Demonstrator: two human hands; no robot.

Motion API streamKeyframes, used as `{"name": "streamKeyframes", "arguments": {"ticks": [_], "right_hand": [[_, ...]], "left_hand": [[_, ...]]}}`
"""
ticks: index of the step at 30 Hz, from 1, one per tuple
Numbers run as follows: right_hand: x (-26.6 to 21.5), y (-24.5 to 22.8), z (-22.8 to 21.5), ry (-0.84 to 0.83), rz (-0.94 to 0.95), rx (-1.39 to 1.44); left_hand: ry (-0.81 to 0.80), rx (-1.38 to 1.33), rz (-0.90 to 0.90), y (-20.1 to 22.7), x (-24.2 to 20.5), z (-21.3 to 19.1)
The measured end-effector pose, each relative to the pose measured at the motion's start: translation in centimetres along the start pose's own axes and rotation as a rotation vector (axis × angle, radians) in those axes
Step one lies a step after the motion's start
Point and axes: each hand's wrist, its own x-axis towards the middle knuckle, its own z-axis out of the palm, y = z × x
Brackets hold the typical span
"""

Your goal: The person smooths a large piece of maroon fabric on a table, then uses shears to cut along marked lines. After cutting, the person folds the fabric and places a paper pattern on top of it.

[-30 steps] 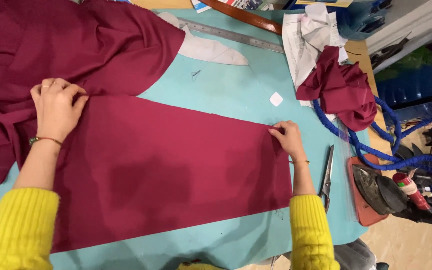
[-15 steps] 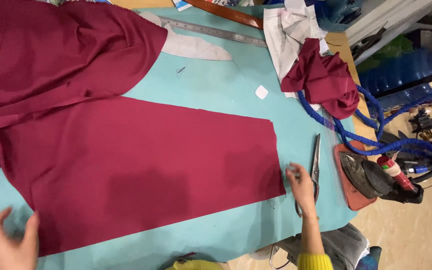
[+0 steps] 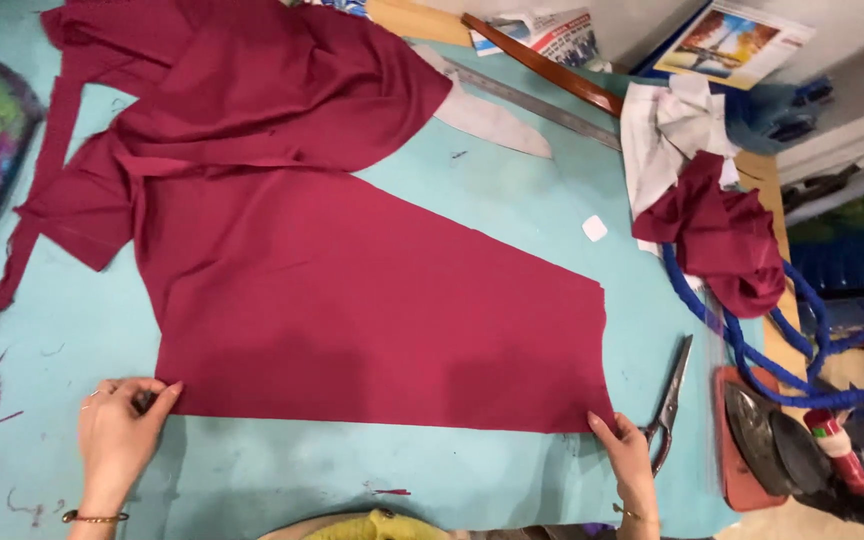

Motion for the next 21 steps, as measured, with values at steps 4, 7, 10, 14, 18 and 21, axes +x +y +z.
{"name": "streamKeyframes", "arguments": {"ticks": [4, 7, 10, 14, 18, 21], "right_hand": [[2.7, 3.9, -0.8, -0.011, -0.004, 0.275], [4.3, 6.0, -1.1, -0.011, -0.019, 0.403], [5.5, 7.4, -0.8, 0.004, -0.035, 0.452], [8.7, 11.6, -0.6, 0.032, -0.121, 0.462], [10.6, 13.1, -0.9, 0.16, -0.162, 0.386], [11.1, 13.0, -0.9, 0.172, -0.14, 0.344]], "left_hand": [[-0.001, -0.218, -0.086, 3.6, -1.2, -2.1], [0.066, -0.218, -0.137, 6.1, -1.8, -3.5], [0.183, 0.001, 0.022, 3.8, -2.2, -1.0], [0.073, 0.022, -0.163, 4.3, -1.4, -1.4], [0.009, 0.057, -0.144, 4.0, -0.6, -1.7], [0.021, 0.021, -0.12, 4.3, -0.9, -1.0]]}}
